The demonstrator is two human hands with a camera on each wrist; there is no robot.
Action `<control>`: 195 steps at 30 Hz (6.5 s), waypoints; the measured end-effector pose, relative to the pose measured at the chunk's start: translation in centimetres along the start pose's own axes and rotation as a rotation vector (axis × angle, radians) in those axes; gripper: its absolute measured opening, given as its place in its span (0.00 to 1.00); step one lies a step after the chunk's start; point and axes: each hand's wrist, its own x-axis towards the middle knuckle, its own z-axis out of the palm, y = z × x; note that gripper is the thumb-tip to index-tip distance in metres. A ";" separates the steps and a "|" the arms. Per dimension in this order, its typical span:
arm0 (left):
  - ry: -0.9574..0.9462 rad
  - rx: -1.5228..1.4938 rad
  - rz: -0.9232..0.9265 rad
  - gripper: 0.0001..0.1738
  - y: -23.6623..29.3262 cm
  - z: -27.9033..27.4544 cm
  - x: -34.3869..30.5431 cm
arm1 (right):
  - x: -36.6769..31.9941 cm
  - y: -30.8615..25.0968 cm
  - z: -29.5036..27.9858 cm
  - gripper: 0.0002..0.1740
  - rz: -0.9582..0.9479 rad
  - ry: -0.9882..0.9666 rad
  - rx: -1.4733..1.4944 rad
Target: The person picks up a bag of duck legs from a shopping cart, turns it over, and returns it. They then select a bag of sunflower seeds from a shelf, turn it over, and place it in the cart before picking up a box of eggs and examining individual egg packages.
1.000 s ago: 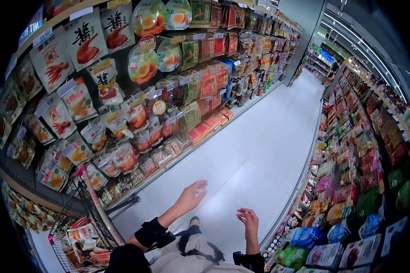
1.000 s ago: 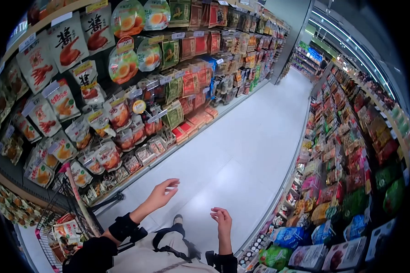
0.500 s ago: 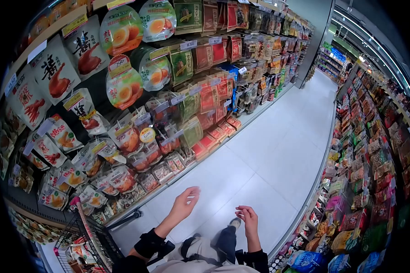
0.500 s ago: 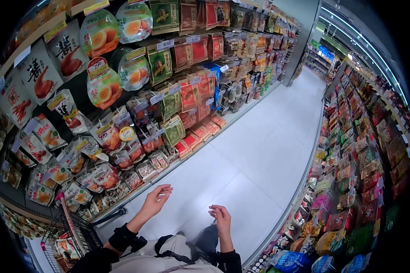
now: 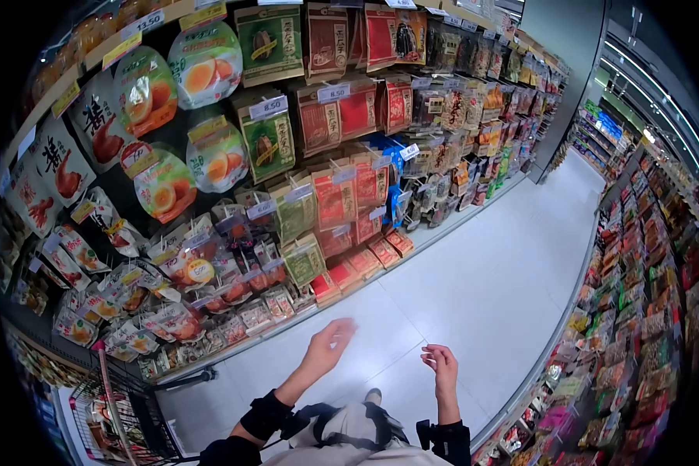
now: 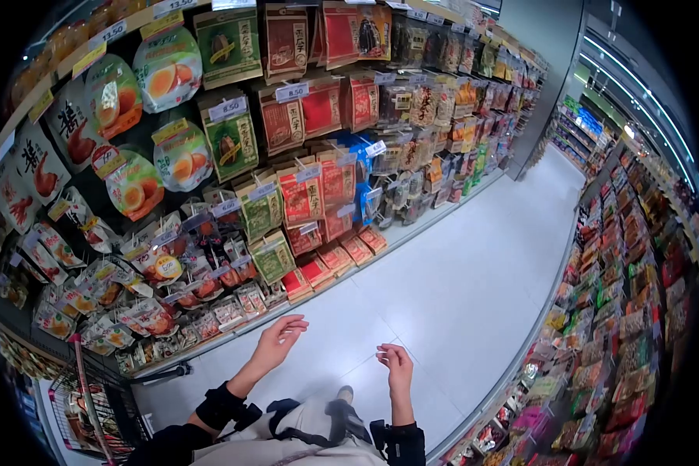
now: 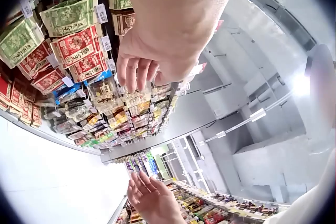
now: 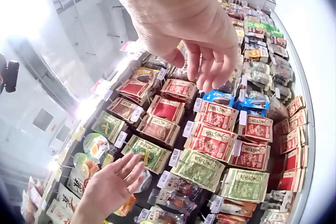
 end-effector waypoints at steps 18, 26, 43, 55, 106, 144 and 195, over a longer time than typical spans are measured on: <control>0.293 0.021 -0.120 0.17 -5.0 1.5 16.0 | 23.2 -0.1 3.1 0.12 0.141 -0.443 -0.060; 0.311 -0.069 -0.112 0.16 -6.2 -0.1 27.0 | 35.0 -2.8 5.3 0.11 0.120 -0.496 -0.049; 0.355 0.055 -0.053 0.16 -3.5 0.6 38.1 | 48.9 -6.0 10.6 0.11 -0.007 -0.590 0.005; 0.774 0.408 0.621 0.20 17.8 -3.1 52.9 | 58.6 -13.1 13.5 0.10 -0.125 -0.897 0.060; 0.736 -0.201 0.192 0.21 10.2 9.4 49.4 | 59.9 -23.2 11.9 0.21 -0.044 -1.243 0.389; 0.365 -1.076 0.323 0.19 8.5 12.0 50.6 | 57.7 -24.1 10.6 0.16 -0.119 -1.209 0.316; 0.939 0.028 0.586 0.24 20.2 0.3 57.3 | 65.0 -48.7 31.1 0.16 -0.670 -1.059 0.376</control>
